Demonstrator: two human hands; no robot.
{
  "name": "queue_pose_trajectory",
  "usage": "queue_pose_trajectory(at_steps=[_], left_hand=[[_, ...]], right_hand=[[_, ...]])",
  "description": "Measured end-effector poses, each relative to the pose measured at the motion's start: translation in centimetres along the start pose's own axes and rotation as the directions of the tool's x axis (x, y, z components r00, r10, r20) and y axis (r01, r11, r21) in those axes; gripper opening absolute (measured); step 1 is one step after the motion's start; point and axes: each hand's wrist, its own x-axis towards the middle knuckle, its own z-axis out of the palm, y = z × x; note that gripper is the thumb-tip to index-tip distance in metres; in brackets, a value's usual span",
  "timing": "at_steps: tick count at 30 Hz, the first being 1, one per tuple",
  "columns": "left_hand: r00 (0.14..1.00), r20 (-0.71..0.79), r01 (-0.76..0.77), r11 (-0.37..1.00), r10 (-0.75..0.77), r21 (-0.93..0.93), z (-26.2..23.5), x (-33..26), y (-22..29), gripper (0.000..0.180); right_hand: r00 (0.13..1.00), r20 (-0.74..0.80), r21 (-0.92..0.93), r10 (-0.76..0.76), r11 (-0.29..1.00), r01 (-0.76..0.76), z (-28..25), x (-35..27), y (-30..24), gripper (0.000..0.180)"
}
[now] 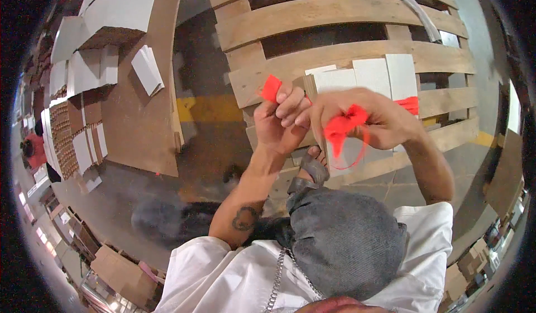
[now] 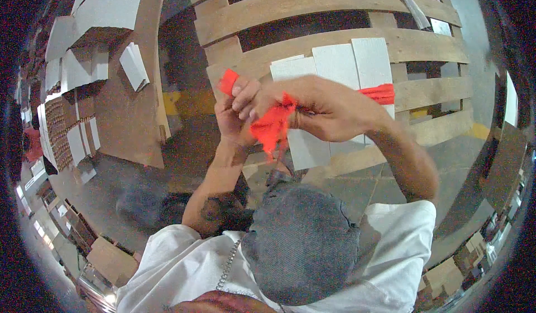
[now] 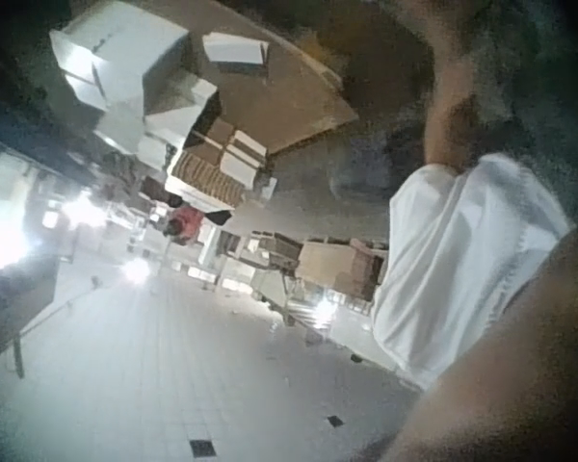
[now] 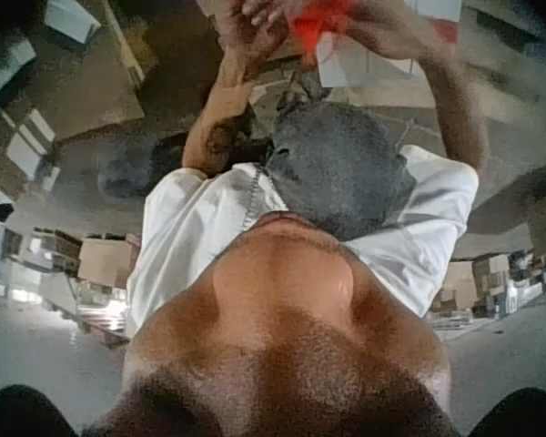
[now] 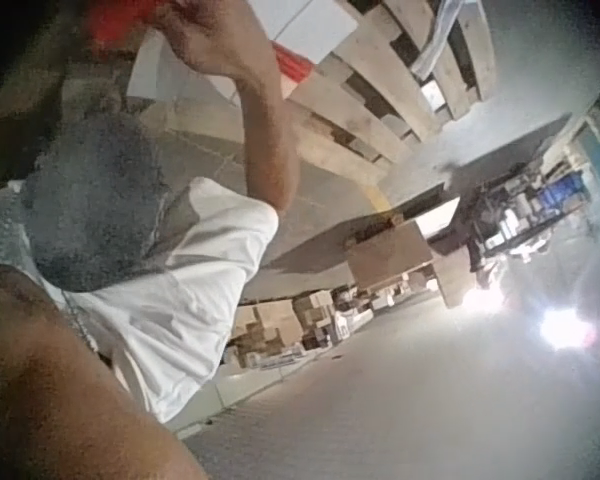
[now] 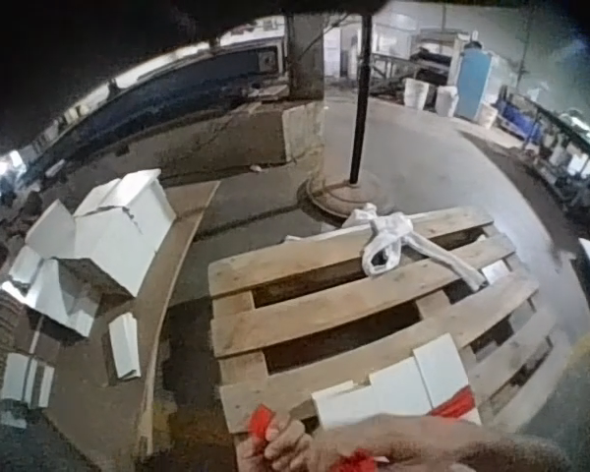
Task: The person stacks white rectangular blocks on a wooden pallet and ties a red fabric ribbon around the stack into a bow.
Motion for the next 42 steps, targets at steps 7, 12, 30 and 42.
queue_pose_trajectory(at_steps=[7, 12, 30, 42], left_hand=[[0.948, 0.022, 0.290, 0.891, -0.317, 0.349, 0.0, 0.2, 2.5, 0.028], [0.959, -0.022, 0.271, 0.896, -0.282, 0.352, -0.4, -0.4, 2.1, 0.034], [0.913, 0.195, 0.334, 0.931, -0.359, 0.150, -5.2, 0.9, 3.0, 0.035], [0.882, 0.344, 0.390, 0.908, -0.321, -0.151, -9.0, 1.3, 0.7, 0.035]], right_hand=[[0.890, 0.021, 0.511, 0.455, 0.760, -0.401, 0.4, -0.5, -1.3, 0.026], [0.795, -0.185, 0.575, 0.577, 0.720, -0.389, 0.8, -1.6, -1.3, 0.042], [0.533, -0.377, 0.582, 0.758, 0.641, -0.500, 2.6, -0.2, -5.1, 0.039], [0.421, -0.660, 0.179, 0.622, 0.675, -0.716, 8.3, 4.2, -4.4, 0.016]])
